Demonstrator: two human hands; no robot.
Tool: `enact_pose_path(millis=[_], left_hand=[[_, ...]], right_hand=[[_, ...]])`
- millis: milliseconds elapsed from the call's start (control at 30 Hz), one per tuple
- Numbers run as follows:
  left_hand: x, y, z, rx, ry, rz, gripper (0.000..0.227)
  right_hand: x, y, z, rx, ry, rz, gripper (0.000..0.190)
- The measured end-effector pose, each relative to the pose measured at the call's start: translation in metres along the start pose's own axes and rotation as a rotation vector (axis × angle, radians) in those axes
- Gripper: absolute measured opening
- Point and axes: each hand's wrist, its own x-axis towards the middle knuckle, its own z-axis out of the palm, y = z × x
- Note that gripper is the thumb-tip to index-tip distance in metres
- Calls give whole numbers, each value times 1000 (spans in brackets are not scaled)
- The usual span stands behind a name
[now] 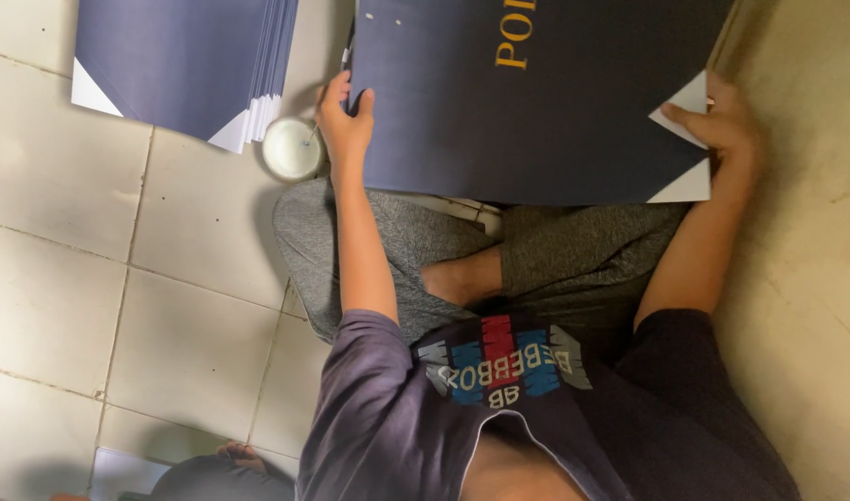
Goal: The person assembles paper folders by applying glue to the edges and folding the paper to secure the flaps.
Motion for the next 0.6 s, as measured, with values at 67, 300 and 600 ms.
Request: enact_pose_path(millis=[67,300,600], left_hand=[[-1,-8,-6,34,-20,-34,46],[19,-27,0,104,7,9,56],[32,-32,21,29,224,415,48]], right_hand=[[3,-11,6,-21,-18,-33,43],[10,-54,20,50,73,-417,54],[31,-41,36,19,416,-460,42]])
